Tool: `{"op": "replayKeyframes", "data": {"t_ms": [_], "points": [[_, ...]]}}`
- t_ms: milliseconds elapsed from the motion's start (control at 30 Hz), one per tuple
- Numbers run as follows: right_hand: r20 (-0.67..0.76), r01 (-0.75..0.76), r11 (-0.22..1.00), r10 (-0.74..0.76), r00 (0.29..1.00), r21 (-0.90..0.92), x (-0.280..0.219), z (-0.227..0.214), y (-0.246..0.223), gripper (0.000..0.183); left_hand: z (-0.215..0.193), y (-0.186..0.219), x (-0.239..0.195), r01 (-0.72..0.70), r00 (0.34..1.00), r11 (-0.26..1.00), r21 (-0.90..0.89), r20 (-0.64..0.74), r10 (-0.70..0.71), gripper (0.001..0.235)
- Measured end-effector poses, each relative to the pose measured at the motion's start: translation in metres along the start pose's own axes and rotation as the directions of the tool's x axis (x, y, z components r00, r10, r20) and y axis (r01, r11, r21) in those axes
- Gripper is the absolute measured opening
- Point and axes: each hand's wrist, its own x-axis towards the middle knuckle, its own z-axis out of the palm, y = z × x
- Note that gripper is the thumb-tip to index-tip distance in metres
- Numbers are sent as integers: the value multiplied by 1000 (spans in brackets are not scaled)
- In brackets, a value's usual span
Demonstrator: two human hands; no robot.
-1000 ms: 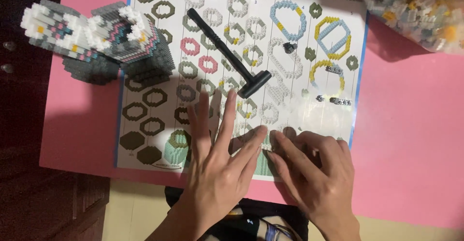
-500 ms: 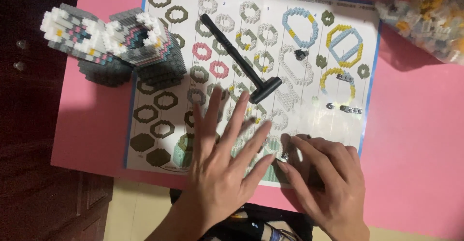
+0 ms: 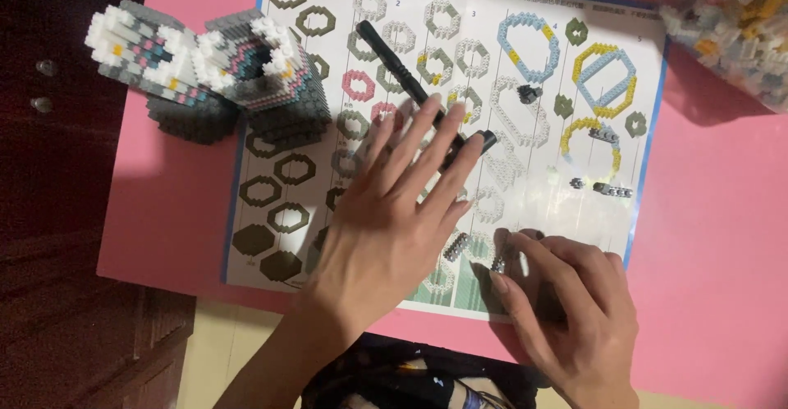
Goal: The person assembles small, colorful plastic bricks by hand, following a printed instruction sheet. They retrieve bricks from plastic bags, connect them into small structures, and occasionally use a black plastic tool to press the pieces together.
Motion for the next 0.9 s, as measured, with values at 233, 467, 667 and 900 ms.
{"op": "replayKeyframes", "data": {"t_ms": [233,467,667,900], "points": [[-1,0,1000,0,1000,-7,0,0,-2,36,-2,8,-25,61,990,996,63,-131,-53,65],[41,-72,997,70,997,35,1,-2,-4,40,4,35,-39,132,938,991,-12,-321,-129,33],[31,-133,989,132,991,64,-3,-1,-2,35,5,36,-35,144,965,990,1,-223,-140,37],[41,-109,989,105,994,100,-1,-2,-2,35,3,37,-36,124,946,989,-84,-289,-144,24]]}}
